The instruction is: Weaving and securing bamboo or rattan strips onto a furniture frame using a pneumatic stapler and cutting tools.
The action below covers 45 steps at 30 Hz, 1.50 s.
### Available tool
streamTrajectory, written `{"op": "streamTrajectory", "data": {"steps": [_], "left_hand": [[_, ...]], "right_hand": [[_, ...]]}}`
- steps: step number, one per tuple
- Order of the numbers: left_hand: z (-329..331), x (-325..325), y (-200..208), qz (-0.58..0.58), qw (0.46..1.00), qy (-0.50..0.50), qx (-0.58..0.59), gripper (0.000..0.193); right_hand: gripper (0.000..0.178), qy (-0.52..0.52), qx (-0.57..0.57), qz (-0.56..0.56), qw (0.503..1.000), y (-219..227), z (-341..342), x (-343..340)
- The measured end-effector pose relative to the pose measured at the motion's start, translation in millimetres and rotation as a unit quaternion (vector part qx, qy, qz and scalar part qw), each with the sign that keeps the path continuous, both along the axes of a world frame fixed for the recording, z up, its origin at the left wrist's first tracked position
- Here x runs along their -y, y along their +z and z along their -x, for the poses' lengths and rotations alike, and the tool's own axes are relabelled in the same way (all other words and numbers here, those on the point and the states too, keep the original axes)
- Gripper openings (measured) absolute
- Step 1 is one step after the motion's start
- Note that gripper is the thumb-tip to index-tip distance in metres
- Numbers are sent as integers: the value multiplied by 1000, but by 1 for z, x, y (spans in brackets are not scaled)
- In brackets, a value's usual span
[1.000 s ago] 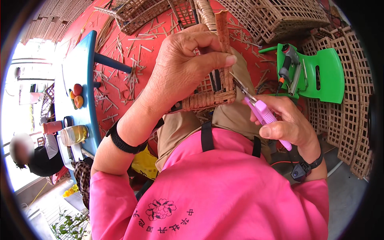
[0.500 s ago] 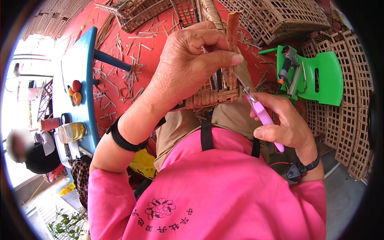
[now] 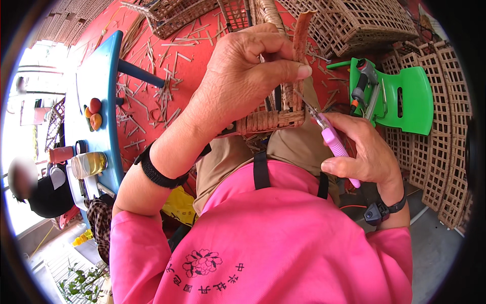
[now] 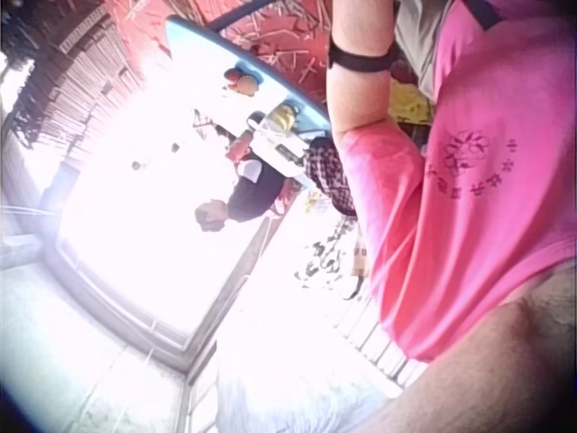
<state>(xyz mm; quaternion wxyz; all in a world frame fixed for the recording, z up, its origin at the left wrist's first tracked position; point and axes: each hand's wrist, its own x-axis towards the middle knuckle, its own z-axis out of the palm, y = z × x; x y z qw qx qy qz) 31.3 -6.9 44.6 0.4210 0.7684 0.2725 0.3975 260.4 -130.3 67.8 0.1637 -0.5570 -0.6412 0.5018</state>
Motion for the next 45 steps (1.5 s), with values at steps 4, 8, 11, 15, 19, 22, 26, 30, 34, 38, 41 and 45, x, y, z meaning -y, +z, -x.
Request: {"op": "streamTrajectory", "data": {"steps": [4,8,11,15,19,22,26,30,34,38,41,45], "left_hand": [[-1,-2,0,12,1000,-3,-14,18],[-1,-2,2,30,999,-11,-18,19],[1,0,4,41,998,-15,-36,14],[-1,-3,2,9,1000,-7,-28,18],[-1,-5,-1,33,999,-27,-4,18],[-2,-4,-1,24,999,-23,-16,17],[-3,-5,0,111,993,-8,35,17],[7,-11,2,132,987,93,7,27],[19,-14,2,223,962,156,-14,44],[29,10,17,135,970,161,-120,56],[31,41,16,5,969,176,-175,68],[28,68,9,-57,968,131,-208,87]], "right_hand": [[80,27,38,-71,996,-5,-1,-1],[78,32,66,-88,993,-5,-1,-1],[59,28,77,-107,991,-1,1,-2],[47,40,108,-116,987,1,-1,-3],[46,12,83,-162,983,-14,3,3],[51,-12,91,-193,977,-26,6,13],[49,-38,123,-241,962,-36,11,16],[56,-72,74,-195,975,-37,3,18],[80,-205,-78,-161,962,-65,-22,25],[100,-389,-42,-145,909,-130,-67,30],[103,-500,134,-52,854,-175,-129,26],[100,-546,229,19,805,-212,-203,27]]}}
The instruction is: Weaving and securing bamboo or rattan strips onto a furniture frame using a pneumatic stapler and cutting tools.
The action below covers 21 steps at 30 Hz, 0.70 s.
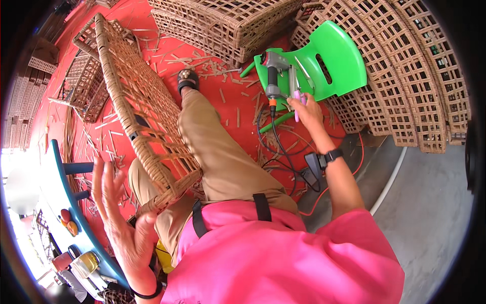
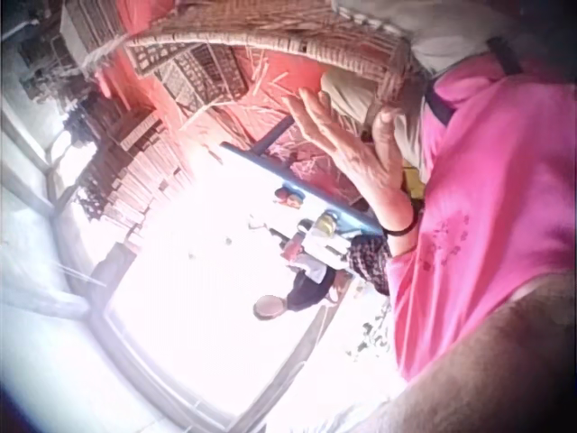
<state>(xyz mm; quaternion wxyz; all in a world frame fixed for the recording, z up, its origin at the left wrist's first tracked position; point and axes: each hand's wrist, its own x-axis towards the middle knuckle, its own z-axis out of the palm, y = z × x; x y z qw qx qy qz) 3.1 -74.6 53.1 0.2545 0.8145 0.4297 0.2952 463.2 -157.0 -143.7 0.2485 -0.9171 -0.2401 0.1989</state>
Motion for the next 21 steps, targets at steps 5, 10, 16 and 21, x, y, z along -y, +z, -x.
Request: {"op": "streamTrajectory", "data": {"steps": [5,10,16,21], "left_hand": [[-10,5,-5,41,988,32,-145,72],[-13,4,-3,49,989,28,-133,64],[-14,5,-6,15,990,47,-133,56],[-16,5,-6,3,987,67,-146,52]], "right_hand": [[83,-6,35,96,995,-38,-61,-18],[66,10,110,245,963,-78,-110,-28],[58,34,140,119,982,-119,-137,-25],[44,29,152,-63,986,-138,-168,-30]]}}
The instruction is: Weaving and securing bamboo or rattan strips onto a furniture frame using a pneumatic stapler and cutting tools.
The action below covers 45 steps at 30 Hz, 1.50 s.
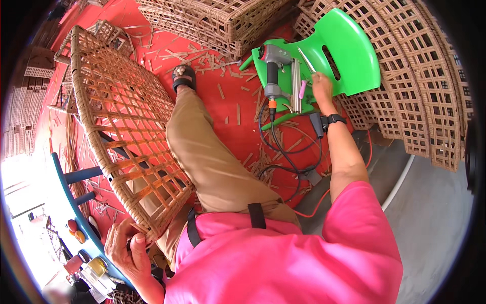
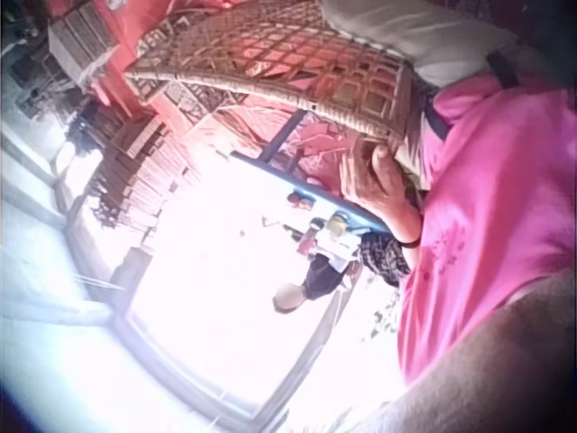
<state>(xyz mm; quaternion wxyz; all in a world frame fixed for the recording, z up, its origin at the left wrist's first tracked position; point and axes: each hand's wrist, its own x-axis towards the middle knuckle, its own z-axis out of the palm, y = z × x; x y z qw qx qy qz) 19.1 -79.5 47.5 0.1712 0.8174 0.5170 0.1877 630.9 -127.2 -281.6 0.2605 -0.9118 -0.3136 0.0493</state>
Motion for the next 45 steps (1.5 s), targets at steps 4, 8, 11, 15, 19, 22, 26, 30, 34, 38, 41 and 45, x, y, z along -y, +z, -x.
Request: {"op": "streamTrajectory", "data": {"steps": [4,8,11,15,19,22,26,30,34,38,41,45], "left_hand": [[2,0,2,-2,1000,4,-10,51],[4,-1,2,-8,1000,13,-16,52],[3,-2,1,-9,1000,15,-23,53],[3,0,1,-25,999,34,-31,54],[2,-1,1,-14,999,20,-28,54],[-2,-4,1,-31,999,-4,-18,50],[-7,-6,2,-48,999,-18,-2,40],[1,-3,1,-62,997,-34,8,35],[7,-6,0,-92,991,-93,34,36],[6,-6,-1,-126,984,-101,78,32],[12,-5,-6,-134,978,-75,138,31],[18,-6,-18,-165,974,-145,55,23]], "right_hand": [[29,-48,79,42,995,-14,-31,-13],[20,-29,80,157,984,-23,-54,-25],[18,-25,65,216,974,-25,-65,-35],[17,-64,92,178,978,-22,-67,-37],[16,-93,198,-56,974,1,-71,-31],[14,-70,188,-231,952,34,-85,-25],[24,-81,176,-335,922,100,-100,-16],[40,-40,153,-339,928,195,-74,-3],[20,73,-187,-442,875,270,29,1],[22,233,-269,-372,857,306,174,22],[27,282,-356,-315,833,311,268,40],[41,211,-542,-238,778,319,329,61]]}}
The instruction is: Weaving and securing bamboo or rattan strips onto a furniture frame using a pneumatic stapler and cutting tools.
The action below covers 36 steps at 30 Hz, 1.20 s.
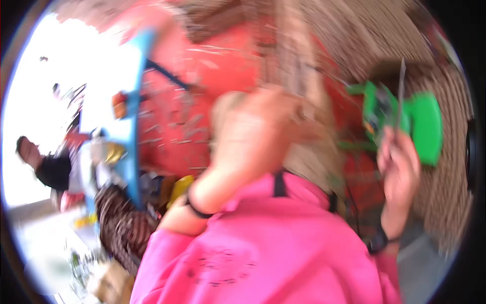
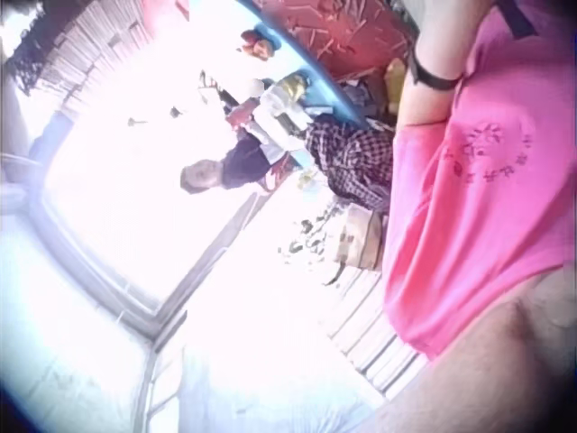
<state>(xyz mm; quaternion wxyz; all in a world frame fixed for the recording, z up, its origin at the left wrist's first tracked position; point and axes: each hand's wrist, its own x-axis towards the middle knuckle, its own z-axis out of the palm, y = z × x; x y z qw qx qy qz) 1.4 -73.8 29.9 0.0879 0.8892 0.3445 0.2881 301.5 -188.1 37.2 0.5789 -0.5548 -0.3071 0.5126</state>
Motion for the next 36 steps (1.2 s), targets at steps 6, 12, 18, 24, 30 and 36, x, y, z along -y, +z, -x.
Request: {"op": "streamTrajectory", "data": {"steps": [6,12,18,24,30,36], "left_hand": [[-29,-2,-14,23,993,54,107,27],[-25,-2,-8,76,983,60,157,20],[-20,9,-2,121,973,83,178,18],[-22,8,-3,113,971,104,184,20],[-22,7,-6,88,976,91,177,20],[-23,7,-8,85,975,91,182,18]], "right_hand": [[41,81,28,-52,995,-47,35,-39],[42,116,-36,-94,988,-74,46,-66],[39,66,-59,-73,993,-77,68,-57],[40,133,-81,-103,982,-80,73,-49],[37,92,-101,-94,986,-89,72,-58],[35,123,-113,-112,980,-94,69,-61]]}}
